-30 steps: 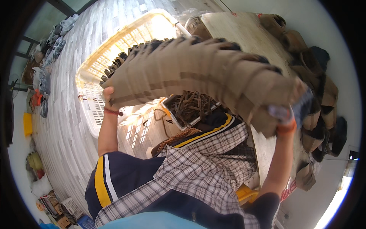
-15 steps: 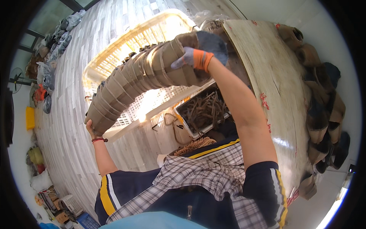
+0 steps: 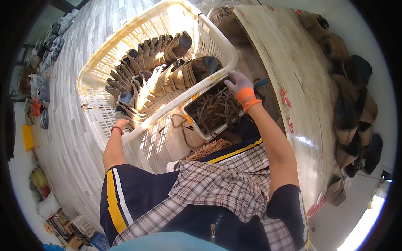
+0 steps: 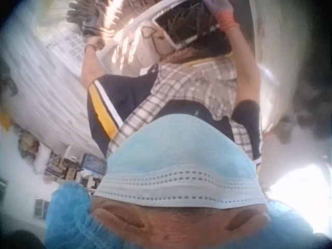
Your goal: The person uses red-handled scissors to trim excess fabric from the edges of multiple brown fabric pieces. They pick up each piece, cut along the edges, and place the trimmed pieces into a yellow basket. The person repeats this process for several items.
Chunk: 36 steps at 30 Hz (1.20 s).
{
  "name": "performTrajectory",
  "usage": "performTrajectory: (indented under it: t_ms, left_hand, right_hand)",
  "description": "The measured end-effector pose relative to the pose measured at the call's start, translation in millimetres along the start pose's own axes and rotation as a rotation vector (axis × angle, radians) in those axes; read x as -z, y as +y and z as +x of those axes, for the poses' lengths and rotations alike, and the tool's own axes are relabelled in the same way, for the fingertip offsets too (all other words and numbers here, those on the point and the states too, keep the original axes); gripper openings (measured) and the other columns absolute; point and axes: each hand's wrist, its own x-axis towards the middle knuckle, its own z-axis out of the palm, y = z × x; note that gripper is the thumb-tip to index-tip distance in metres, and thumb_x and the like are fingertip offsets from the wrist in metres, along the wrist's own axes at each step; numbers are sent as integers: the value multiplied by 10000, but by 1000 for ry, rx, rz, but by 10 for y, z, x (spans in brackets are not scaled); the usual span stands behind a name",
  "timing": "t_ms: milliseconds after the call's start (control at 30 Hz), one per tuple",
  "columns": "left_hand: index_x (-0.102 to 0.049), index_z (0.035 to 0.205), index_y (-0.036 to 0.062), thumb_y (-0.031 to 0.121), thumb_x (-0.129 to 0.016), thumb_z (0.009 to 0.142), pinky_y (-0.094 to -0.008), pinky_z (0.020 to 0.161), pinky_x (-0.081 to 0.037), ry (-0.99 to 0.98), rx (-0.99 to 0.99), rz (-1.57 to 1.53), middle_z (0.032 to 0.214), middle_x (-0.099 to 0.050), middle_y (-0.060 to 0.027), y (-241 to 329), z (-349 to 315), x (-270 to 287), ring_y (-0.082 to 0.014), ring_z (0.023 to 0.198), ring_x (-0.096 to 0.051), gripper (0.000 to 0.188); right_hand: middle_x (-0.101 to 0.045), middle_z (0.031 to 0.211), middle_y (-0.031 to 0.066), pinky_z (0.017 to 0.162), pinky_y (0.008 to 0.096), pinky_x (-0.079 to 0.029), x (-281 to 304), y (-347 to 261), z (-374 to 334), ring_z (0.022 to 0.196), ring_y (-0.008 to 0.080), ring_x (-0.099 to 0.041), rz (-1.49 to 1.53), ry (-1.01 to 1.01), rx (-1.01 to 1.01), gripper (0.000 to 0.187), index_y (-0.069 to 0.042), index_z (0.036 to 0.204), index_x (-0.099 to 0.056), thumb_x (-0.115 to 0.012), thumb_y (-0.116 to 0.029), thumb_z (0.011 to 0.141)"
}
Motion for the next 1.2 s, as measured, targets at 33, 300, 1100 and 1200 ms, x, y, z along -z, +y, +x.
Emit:
performTrajectory:
  t_ms: [33,300,1100,1200]
  left_hand:
    - [-586,1154,79,290,-610,828,-481,653,-486,34,41,-136,1145,-591,-54,253,79,-15,-307,963,-576,389]
    - [-664,933,-7,191,-666,743,-382,704,-492,234,-250,-263,924,-667,-181,1759,-311,760,-293,800,-640,275]
    - [-589,1097,-27,170,-666,823,-324,863,-439,23,-1690,-924,1030,-650,-124,9466,-4237,-1233,-229,944,-594,346]
    - [-577,1123,-32,172,-691,803,-322,876,-423,16,-1597,-803,1064,-642,-126,9559,-4669,-1414,-234,972,-583,396]
  right_hand:
    - [-609,1121,141,911,374,-440,113,-68,-123,1047,321,-559,8,-4,-11,398,-58,1133,-604,-647,-278,805]
    - [-619,1107,122,871,308,-477,731,-100,-1880,1007,250,-606,-8,347,-28,344,-52,1128,-613,-665,-52,788]
    - [-596,1158,109,927,353,-426,1410,1907,-5949,1075,288,-546,-490,1566,-810,312,-48,1136,-593,-626,-91,829]
    - [-572,1213,91,979,359,-394,1609,2090,-6458,1147,273,-507,-724,1484,-935,361,-74,1157,-584,-582,-9,802]
